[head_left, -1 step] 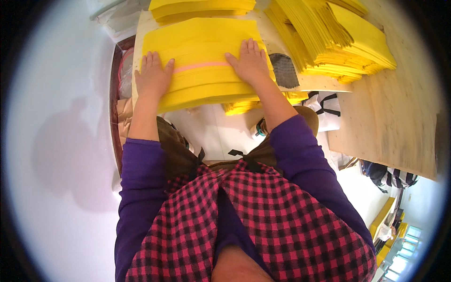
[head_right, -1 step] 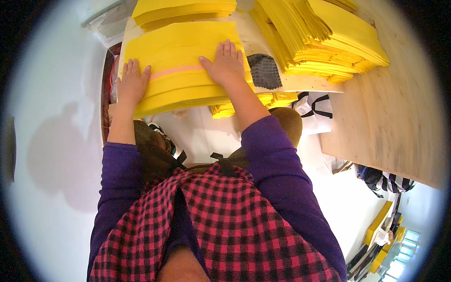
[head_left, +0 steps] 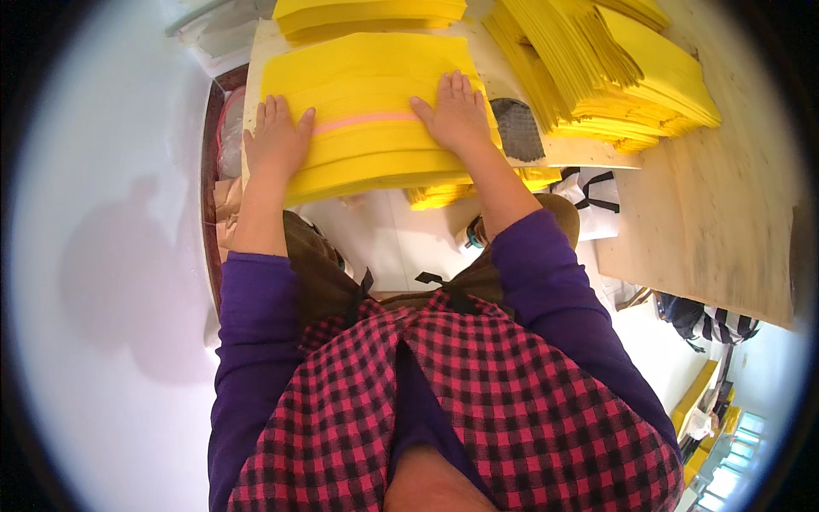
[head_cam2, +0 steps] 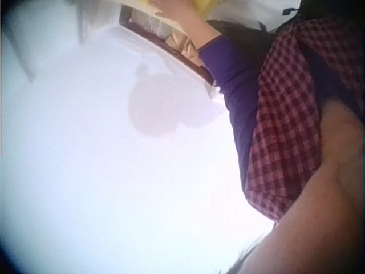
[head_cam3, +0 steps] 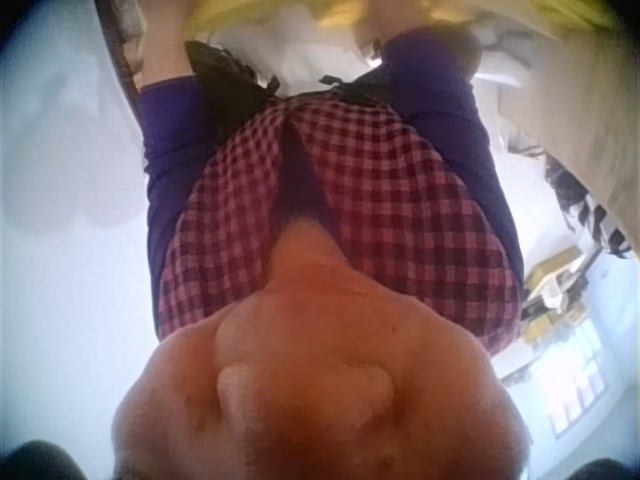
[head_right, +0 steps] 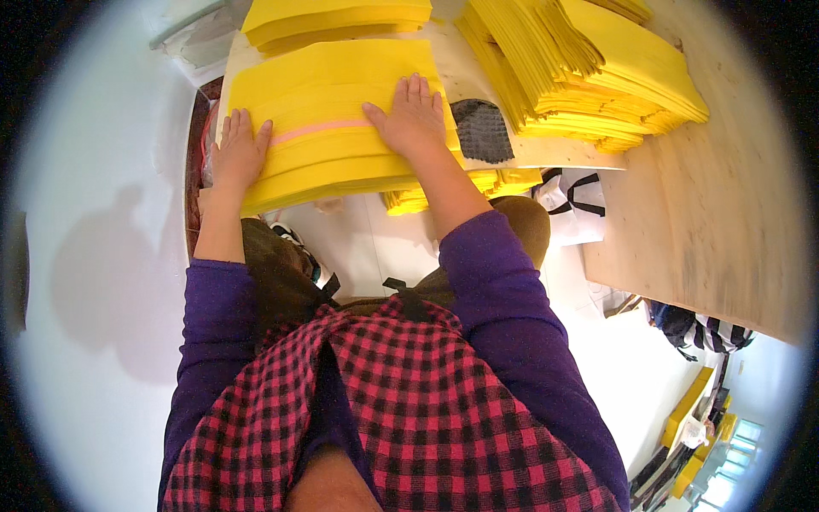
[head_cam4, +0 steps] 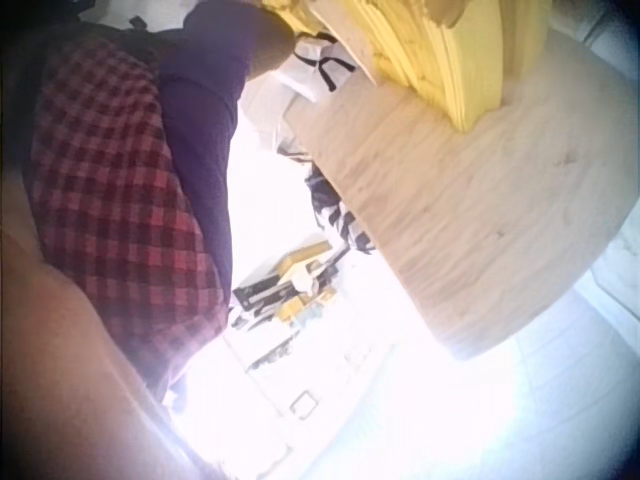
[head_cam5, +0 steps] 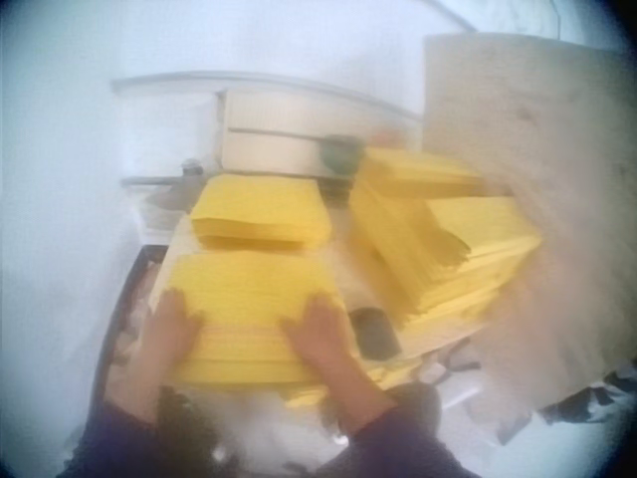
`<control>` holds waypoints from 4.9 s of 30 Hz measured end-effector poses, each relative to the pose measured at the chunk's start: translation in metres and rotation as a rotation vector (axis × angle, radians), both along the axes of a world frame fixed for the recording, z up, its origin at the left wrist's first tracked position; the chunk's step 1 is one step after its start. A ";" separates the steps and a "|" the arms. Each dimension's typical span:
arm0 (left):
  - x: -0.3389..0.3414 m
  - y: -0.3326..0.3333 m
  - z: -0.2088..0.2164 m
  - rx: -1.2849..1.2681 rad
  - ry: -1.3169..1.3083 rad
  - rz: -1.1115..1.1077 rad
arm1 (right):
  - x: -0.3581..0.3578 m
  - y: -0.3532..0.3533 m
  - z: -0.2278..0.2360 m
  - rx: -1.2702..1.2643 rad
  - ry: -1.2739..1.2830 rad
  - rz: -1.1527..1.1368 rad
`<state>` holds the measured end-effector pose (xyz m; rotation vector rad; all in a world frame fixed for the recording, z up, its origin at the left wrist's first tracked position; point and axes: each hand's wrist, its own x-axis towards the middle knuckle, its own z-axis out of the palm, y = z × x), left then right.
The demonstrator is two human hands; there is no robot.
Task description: The person repeatedly picks up stacks of yellow foam sheets, aligns them, and places them on a growing pile on a wooden workbench. The person uses both hands to handle the sheets and occasionally uses a small dark tool to adjust the edges.
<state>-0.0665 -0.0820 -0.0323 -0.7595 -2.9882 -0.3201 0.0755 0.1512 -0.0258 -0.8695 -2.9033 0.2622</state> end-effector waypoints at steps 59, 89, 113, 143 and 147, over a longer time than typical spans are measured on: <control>0.013 0.034 0.002 0.017 0.055 -0.083 | 0.023 0.049 0.030 0.094 0.055 -0.019; -0.034 -0.007 0.055 0.391 -0.078 -0.271 | -0.041 0.042 0.132 -0.057 -0.074 0.529; 0.082 -0.068 0.243 0.273 -0.221 -0.635 | 0.139 -0.013 0.294 0.008 0.039 0.739; 0.220 0.285 0.250 0.206 0.932 -0.860 | 0.287 0.276 0.245 0.761 0.591 -0.246; 0.212 0.291 0.220 0.336 0.833 -0.976 | 0.295 0.309 0.196 0.673 0.709 -0.170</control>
